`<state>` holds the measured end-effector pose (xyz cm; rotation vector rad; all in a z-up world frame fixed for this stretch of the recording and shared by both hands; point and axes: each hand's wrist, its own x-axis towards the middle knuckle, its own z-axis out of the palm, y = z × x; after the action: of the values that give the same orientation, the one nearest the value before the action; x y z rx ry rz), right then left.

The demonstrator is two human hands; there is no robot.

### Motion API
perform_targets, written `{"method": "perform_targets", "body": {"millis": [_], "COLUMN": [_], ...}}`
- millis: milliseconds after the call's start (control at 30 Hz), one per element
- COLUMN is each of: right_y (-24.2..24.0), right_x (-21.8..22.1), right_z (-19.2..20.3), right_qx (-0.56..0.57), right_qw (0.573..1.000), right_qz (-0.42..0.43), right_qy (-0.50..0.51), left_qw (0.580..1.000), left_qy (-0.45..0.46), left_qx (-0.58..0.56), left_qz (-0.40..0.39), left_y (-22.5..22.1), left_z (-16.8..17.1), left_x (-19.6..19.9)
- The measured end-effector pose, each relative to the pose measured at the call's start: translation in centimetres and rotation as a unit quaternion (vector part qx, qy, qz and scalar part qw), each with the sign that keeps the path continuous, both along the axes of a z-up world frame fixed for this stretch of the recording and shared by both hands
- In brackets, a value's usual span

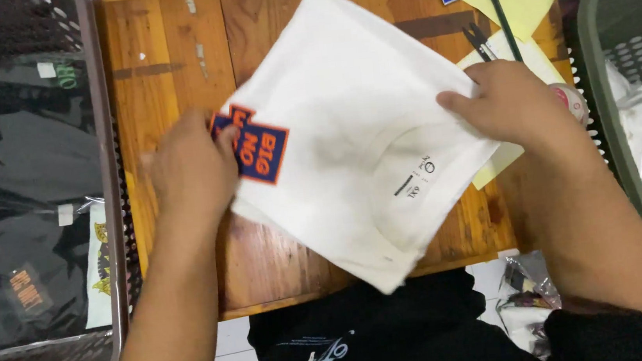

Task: Folding a white t-shirt and using a pen to mark or adjust a label on the garment.

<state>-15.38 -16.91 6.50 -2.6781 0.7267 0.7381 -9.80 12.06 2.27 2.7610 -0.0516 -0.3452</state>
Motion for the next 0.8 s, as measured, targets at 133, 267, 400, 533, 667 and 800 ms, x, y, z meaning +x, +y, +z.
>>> {"method": "perform_targets", "body": {"millis": [133, 267, 400, 533, 667, 800], "right_y": [1.3, 1.8, 1.1, 1.7, 0.4, -0.3], "right_x": [-3.4, -6.7, -9.5, -10.4, -10.8, -10.9], "right_z": [1.2, 0.1, -2.1, -1.0, -1.6, -2.8], "right_qx": [0.042, 0.067, 0.048, 0.173, 0.216, 0.257], "right_qw": [0.998, 0.993, 0.994, 0.978, 0.972, 0.965], "right_qz": [-0.046, -0.074, -0.078, -0.076, -0.065, -0.001], "right_qy": [0.014, 0.061, -0.066, -0.092, -0.068, -0.052], "left_qw": [0.991, 0.972, 0.967, 0.968, 0.972, 0.949], "left_qy": [-0.103, -0.129, -0.144, -0.107, 0.137, 0.264], "left_qx": [-0.009, -0.080, -0.144, -0.194, -0.153, -0.154], "left_qz": [-0.081, -0.179, -0.154, -0.121, -0.110, -0.074], "left_y": [-2.4, -3.3, -2.6, -0.7, 0.7, 0.8], "left_z": [-1.9, -3.3, -2.3, -0.1, 1.6, 2.4], "left_x": [5.8, 7.4, 4.7, 0.2, -5.4, -8.8]}}
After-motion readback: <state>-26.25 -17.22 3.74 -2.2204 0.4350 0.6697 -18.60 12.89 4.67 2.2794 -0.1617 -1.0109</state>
